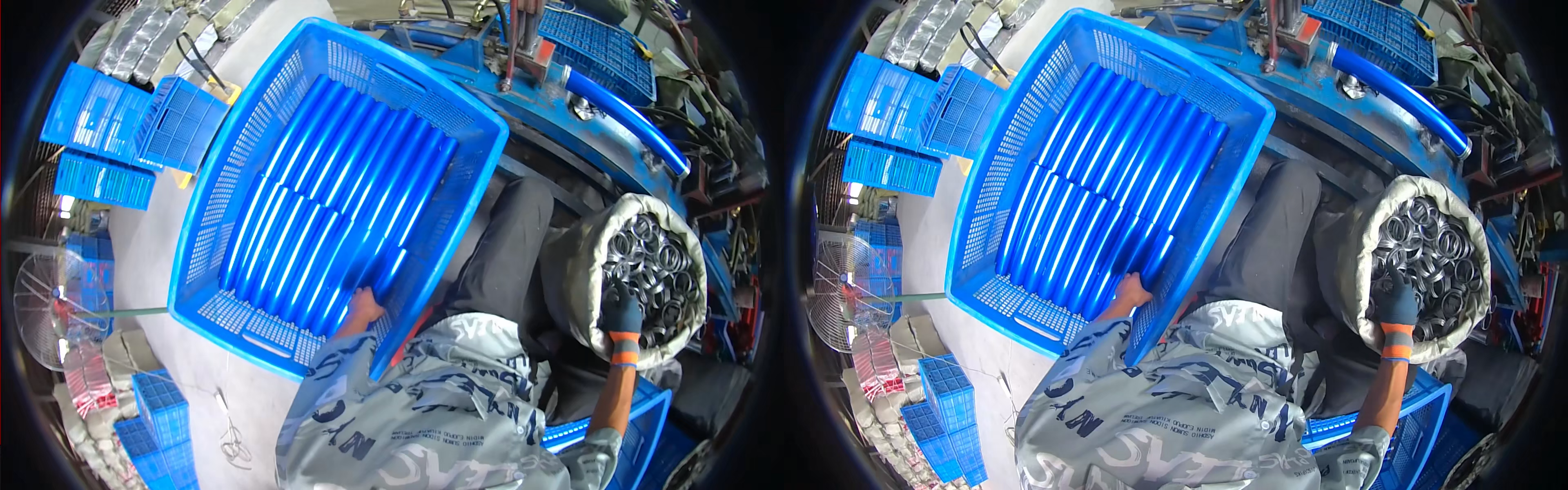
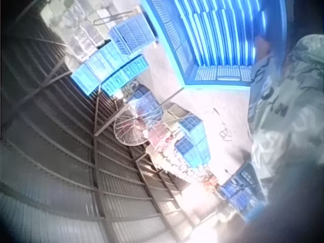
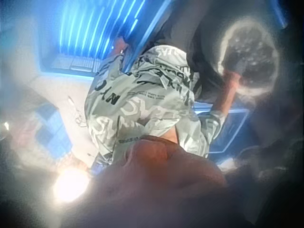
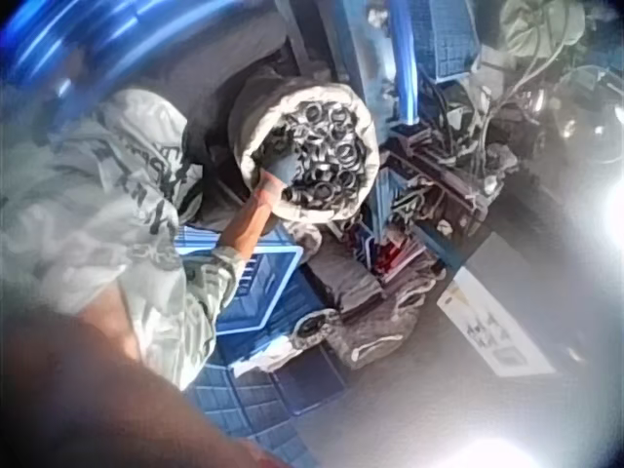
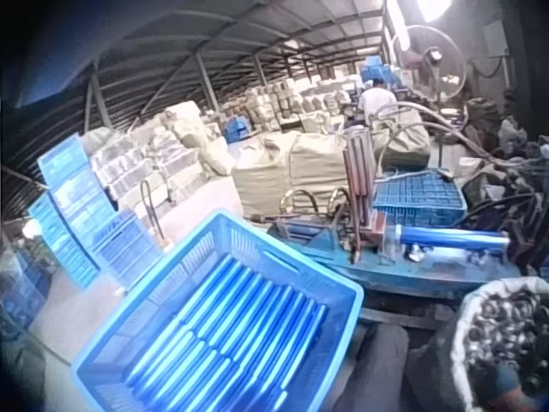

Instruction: Assembling metal rings onto blue pipes and placing them in plastic crates.

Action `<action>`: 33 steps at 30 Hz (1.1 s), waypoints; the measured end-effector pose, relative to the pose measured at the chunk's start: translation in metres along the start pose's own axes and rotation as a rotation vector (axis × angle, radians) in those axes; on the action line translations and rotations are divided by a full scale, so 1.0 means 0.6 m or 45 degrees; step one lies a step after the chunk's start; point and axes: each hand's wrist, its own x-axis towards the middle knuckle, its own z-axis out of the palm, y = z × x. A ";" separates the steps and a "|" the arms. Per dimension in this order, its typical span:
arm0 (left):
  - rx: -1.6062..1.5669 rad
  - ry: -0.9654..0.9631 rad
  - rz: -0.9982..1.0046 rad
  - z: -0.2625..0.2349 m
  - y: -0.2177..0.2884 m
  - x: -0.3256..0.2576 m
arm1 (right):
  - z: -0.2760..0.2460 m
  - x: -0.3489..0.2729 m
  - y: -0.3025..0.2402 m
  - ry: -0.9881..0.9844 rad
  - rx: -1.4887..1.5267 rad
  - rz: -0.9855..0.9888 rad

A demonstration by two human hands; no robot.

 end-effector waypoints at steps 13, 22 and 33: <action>-0.792 0.436 1.268 -0.398 0.456 -0.180 | -0.121 -0.115 0.035 0.111 0.448 -0.087; 0.046 0.426 1.905 -0.429 0.758 -0.417 | -0.146 -0.148 -0.106 0.297 2.651 0.030; 0.331 0.430 1.979 -0.433 0.788 -0.477 | -0.209 -0.163 -0.117 0.362 1.815 0.034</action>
